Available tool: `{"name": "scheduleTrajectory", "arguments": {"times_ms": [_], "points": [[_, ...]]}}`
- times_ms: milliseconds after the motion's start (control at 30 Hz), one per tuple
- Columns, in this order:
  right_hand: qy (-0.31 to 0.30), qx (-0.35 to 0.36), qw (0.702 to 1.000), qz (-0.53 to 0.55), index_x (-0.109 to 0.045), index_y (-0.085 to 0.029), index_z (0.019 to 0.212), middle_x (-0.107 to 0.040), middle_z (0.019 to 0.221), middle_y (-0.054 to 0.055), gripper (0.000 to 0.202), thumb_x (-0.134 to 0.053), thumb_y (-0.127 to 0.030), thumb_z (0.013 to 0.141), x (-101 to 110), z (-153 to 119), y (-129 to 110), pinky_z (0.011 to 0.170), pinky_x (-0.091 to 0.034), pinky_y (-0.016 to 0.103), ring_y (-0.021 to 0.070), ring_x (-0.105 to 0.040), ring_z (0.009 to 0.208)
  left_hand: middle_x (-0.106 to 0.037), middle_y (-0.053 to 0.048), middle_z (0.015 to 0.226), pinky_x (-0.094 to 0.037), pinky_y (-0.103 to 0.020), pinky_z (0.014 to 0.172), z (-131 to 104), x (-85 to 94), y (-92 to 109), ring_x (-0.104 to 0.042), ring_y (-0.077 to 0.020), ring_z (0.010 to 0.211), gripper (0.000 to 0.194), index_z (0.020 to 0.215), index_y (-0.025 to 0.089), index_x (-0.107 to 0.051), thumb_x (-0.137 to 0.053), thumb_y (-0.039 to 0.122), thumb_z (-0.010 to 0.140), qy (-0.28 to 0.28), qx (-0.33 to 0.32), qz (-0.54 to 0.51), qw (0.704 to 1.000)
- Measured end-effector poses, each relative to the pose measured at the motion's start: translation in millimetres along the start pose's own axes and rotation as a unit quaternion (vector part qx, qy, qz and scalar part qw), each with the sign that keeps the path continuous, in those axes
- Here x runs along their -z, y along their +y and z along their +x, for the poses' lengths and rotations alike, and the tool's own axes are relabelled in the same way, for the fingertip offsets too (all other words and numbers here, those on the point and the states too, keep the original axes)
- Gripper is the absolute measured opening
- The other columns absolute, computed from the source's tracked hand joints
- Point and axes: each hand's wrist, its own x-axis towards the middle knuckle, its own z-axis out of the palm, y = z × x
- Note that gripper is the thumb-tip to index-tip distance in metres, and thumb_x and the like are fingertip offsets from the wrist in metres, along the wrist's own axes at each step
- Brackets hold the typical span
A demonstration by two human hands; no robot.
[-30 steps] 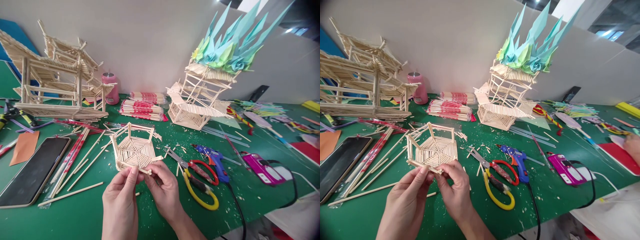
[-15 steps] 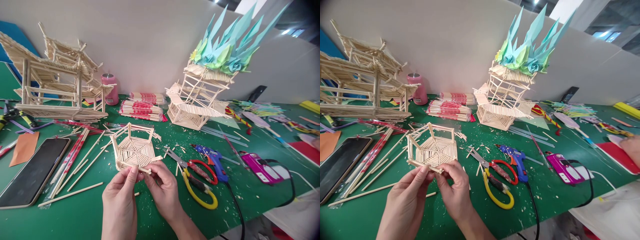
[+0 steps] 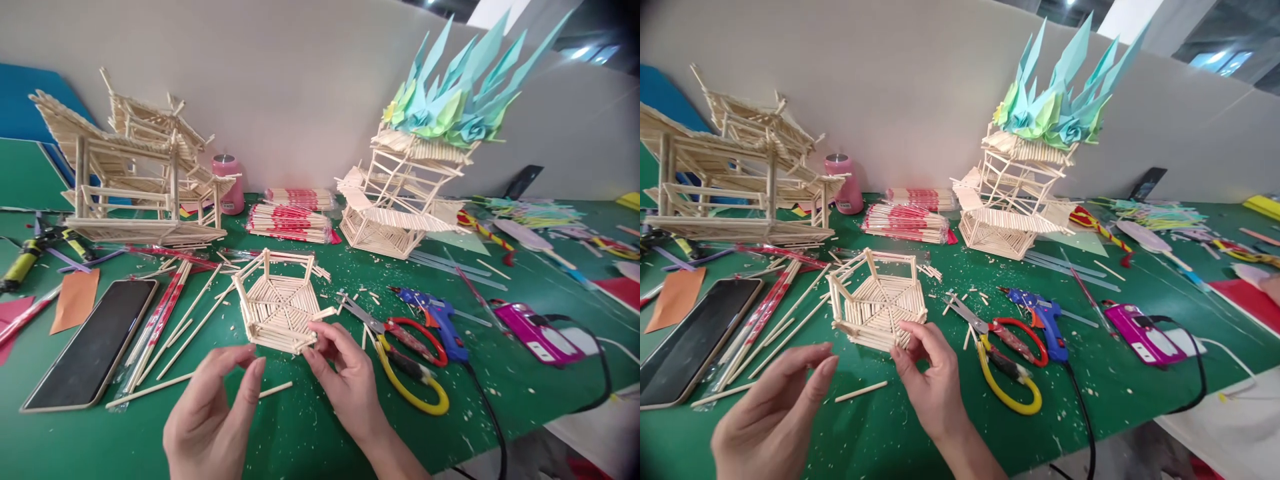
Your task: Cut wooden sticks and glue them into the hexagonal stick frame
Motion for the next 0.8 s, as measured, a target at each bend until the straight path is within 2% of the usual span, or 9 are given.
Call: {"name": "scheduleTrajectory", "arguments": {"times_ms": [33,100,200,267,367,567,667,733,800], "points": [[-0.005,-0.006,1.0,-0.004,-0.063,-0.021,0.102,-0.049,0.073,-0.001,0.02,-0.06,-0.024,0.082,0.2,-0.3,0.3,0.056,-0.049,0.024,0.0128,-0.052,0.062,-0.066,0.0,0.08,-0.047,-0.025,0.064,7.2,5.5,-2.2,-0.059,-0.0158,0.071,0.02,0.087,0.028,-0.069,-0.07,0.017,0.069,-0.017,-0.092,0.041,0.995],[-0.017,-0.018,1.0,-0.008,-0.065,-0.02,0.099,-0.05,0.073,0.0,0.017,-0.059,-0.026,0.083,-0.3,-0.1,0.6,0.054,-0.048,0.023,0.0128,-0.052,0.062,-0.061,-0.003,0.091,-0.047,-0.029,0.068,26.0,13.3,-5.3,-0.058,-0.0175,0.078,0.035,0.103,0.028,-0.064,-0.068,0.012,0.071,-0.069,-0.238,0.146,0.958],[-0.033,-0.026,0.999,-0.004,-0.066,-0.019,0.092,-0.053,0.075,0.001,0.014,-0.057,-0.027,0.085,-1.7,1.9,0.9,0.054,-0.047,0.024,0.0132,-0.053,0.062,-0.058,-0.011,0.107,-0.046,-0.039,0.072,54.9,16.9,-5.3,-0.056,-0.0254,0.09,0.035,0.108,0.023,-0.06,-0.065,0.016,0.075,-0.119,-0.341,0.258,0.896],[-0.031,-0.026,0.999,-0.003,-0.066,-0.018,0.089,-0.055,0.076,0.002,0.015,-0.056,-0.028,0.086,-1.4,3.5,1.3,0.054,-0.046,0.024,0.014,-0.054,0.063,-0.059,-0.013,0.109,-0.046,-0.042,0.072,66.9,16.0,-3.4,-0.055,-0.0266,0.089,0.027,0.105,0.022,-0.061,-0.062,0.017,0.078,-0.174,-0.362,0.287,0.87],[-0.013,-0.029,0.999,-0.01,-0.067,-0.019,0.089,-0.055,0.075,0.003,0.016,-0.055,-0.029,0.086,1.8,5.9,3.0,0.054,-0.045,0.025,0.0147,-0.054,0.064,-0.063,-0.01,0.102,-0.045,-0.042,0.07,71.0,12.7,-1.2,-0.054,-0.0249,0.086,0.017,0.096,0.022,-0.062,-0.059,0.017,0.08,-0.231,-0.374,0.288,0.851],[0.013,-0.055,0.998,-0.019,-0.065,-0.019,0.096,-0.055,0.078,0.003,0.018,-0.055,-0.031,0.086,8.1,5.4,7.3,0.057,-0.046,0.025,0.0152,-0.055,0.066,-0.065,-0.008,0.091,-0.046,-0.039,0.068,64.1,3.1,-1.8,-0.054,-0.0232,0.081,0.016,0.094,0.021,-0.064,-0.059,0.014,0.08,-0.252,-0.379,0.259,0.852],[0.08,-0.068,0.994,-0.032,-0.056,-0.02,0.107,-0.05,0.074,0.0,0.023,-0.056,-0.029,0.085,7.2,-2.2,6.2,0.055,-0.046,0.025,0.0137,-0.051,0.062,-0.066,-0.007,0.089,-0.047,-0.037,0.068,65.8,0.0,-1.2,-0.056,-0.0225,0.081,0.017,0.093,0.022,-0.065,-0.059,0.015,0.079,-0.268,-0.367,0.234,0.86],[0.151,-0.03,0.985,-0.072,-0.053,-0.022,0.103,-0.045,0.073,-0.002,0.019,-0.056,-0.025,0.085,6.5,-7.7,2.1,0.055,-0.045,0.025,0.0133,-0.047,0.061,-0.066,-0.007,0.087,-0.048,-0.037,0.068,67.4,-0.9,-0.6,-0.057,-0.0221,0.08,0.017,0.093,0.023,-0.066,-0.059,0.015,0.079,-0.272,-0.362,0.225,0.863],[0.182,0.053,0.972,-0.137,-0.054,-0.024,0.098,-0.043,0.078,0.0,0.017,-0.057,-0.018,0.083,6.8,-9.8,-5.6,0.059,-0.045,0.028,0.0149,-0.047,0.067,-0.066,-0.007,0.086,-0.048,-0.037,0.068,68.1,-1.1,-0.3,-0.056,-0.0221,0.08,0.016,0.091,0.023,-0.066,-0.06,0.015,0.078,-0.273,-0.361,0.223,0.863]]}}
